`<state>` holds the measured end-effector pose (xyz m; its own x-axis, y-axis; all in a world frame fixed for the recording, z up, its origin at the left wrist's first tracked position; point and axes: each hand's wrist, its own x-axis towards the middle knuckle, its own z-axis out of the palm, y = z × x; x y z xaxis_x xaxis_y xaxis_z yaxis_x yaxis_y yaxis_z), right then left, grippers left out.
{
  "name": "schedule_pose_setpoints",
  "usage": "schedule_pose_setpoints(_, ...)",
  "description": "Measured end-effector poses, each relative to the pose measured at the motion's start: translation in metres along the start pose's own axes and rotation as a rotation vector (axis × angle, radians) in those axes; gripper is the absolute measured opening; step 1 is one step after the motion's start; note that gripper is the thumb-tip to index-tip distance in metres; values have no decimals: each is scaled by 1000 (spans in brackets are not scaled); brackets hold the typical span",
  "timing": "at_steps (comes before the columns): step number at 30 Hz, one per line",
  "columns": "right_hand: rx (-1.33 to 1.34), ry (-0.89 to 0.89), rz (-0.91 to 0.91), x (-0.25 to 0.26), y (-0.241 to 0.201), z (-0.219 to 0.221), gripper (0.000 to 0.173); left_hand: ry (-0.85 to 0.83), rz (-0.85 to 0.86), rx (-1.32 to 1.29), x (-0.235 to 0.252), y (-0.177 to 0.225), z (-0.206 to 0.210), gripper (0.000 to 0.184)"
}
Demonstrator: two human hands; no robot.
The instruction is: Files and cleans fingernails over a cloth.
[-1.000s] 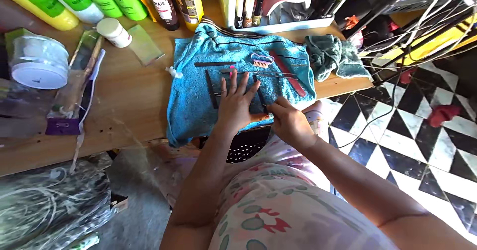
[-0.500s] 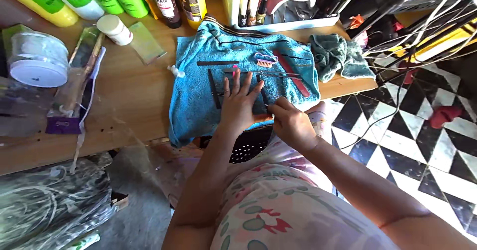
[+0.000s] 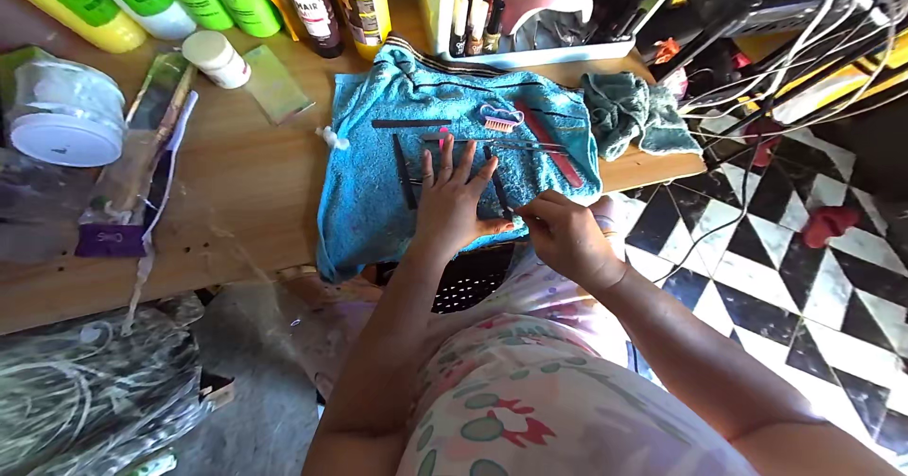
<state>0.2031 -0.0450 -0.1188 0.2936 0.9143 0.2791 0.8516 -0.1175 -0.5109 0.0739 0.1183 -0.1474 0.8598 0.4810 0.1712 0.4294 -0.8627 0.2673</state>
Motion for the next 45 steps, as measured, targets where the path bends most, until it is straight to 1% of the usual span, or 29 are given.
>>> schedule_pose_setpoints(6, -36, -77, 17, 3, -2, 5, 21, -12, -3, -5, 0, 0, 0, 105)
schedule_pose_setpoints(12, -88, -76, 2, 22, -1, 11, 19, 2, 3, -8, 0, 0, 0, 104)
schedule_pose_setpoints(16, -71, -54, -16, 12, -5, 2, 20, 9, 4, -20, 0, 0, 0, 104)
schedule_pose_setpoints(19, -91, -88, 3, 3, -9, 3, 17, 9, 9, -5, 1, 0, 0, 103)
schedule_pose_setpoints(23, -134, -94, 3, 16, -5, 12, 17, 6, 8, 3, 0, -1, 2, 103)
schedule_pose_setpoints(27, -122, -101, 20, 32, -4, 10, 18, 1, 5, 8, 0, -1, 1, 103)
schedule_pose_setpoints(31, -87, -85, -3, 16, -8, -1, 18, 36, 13, -15, 0, -1, 1, 101)
schedule_pose_setpoints(34, -97, -77, 19, 6, -9, 4, 19, 25, 14, -20, 2, -1, 0, 102)
schedule_pose_setpoints(37, -118, -98, 26, 16, -4, 9, 22, 28, 12, -28, 1, -1, 2, 102)
schedule_pose_setpoints(39, -131, -111, 36, 28, -4, 9, 21, 13, 5, -19, 1, -1, 1, 103)
schedule_pose_setpoints(42, -110, -48, 5, 38, 1, 9, 21, 6, -5, -3, 1, -1, 0, 104)
schedule_pose_setpoints(45, -92, 15, -18, 36, 4, 11, 22, -11, -13, -4, 1, 0, -1, 103)
